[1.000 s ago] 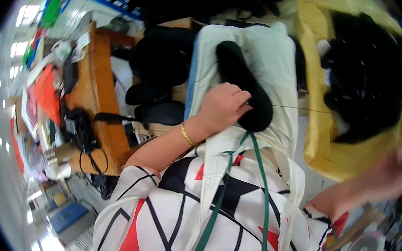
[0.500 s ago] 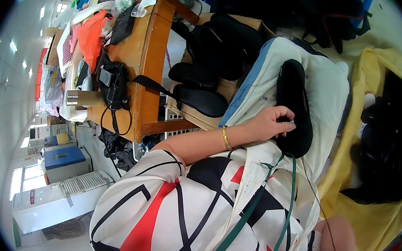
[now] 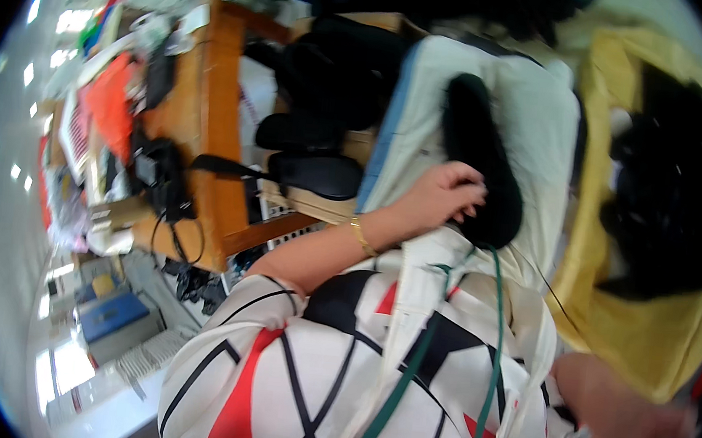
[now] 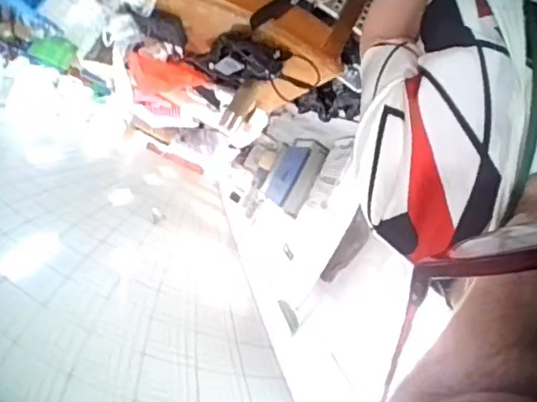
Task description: The person sits cross-legged and hand-sews a black shoe using a needle and thread. They repeatedly insert the needle into the shoe material and pull the thread through to stitch the shoe. The person handles the shoe and needle directly, occasionally adjusting the thread.
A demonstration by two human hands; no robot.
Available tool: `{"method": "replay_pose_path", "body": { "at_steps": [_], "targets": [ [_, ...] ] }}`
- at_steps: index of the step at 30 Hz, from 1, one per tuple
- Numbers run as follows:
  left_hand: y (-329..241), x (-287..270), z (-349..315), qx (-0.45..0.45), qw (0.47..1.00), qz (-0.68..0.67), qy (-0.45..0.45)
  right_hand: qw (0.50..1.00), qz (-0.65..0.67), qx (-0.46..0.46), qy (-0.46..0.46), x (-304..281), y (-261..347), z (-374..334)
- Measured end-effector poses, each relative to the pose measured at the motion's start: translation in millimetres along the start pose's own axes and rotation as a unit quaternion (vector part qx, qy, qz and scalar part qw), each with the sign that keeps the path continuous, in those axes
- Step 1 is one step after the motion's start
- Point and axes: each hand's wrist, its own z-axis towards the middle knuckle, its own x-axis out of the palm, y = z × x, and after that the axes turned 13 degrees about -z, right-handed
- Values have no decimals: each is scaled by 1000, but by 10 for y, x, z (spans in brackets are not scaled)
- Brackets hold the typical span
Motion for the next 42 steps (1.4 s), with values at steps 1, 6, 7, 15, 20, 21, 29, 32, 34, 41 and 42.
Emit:
{"method": "replay_pose_path", "body": {
  "at_steps": [1, 6, 7, 15, 20, 21, 29, 32, 34, 41, 42],
  "targets": [
    [-34, 11, 25, -28, 999, -35, 3, 997, -42, 67, 18, -5, -246, -119],
    [-21, -55, 47, -107, 979, -176, -4, 908, -86, 403, 69, 580, -730, -833],
    [-20, -73, 59, -114, 975, -192, -3, 868, -62, 484, 94, 688, -616, -985],
    [-13, -136, 105, -148, 957, -247, 26, 767, -5, 385, 512, 1341, 92, -1750],
    [-24, -128, 95, -154, 956, -250, 25, 773, -11, 336, 538, 1390, 74, -1808],
    [-23, -124, 94, -153, 956, -251, 23, 774, -12, 334, 538, 1394, 74, -1798],
    [9, -139, 102, -153, 950, -270, 25, 769, -15, 329, 548, 1394, 72, -1774],
    [14, -148, 105, -155, 949, -272, 28, 767, -15, 328, 551, 1393, 67, -1771],
    [7, -131, 98, -149, 954, -258, 22, 768, -13, 326, 551, 1396, 63, -1769],
    [87, -78, 48, -83, 976, -203, -6, 695, 32, 441, 567, 1387, 22, -1744],
    [103, -79, 47, -72, 980, -187, -10, 659, 41, 487, 572, 1393, 23, -1721]
  ]
}}
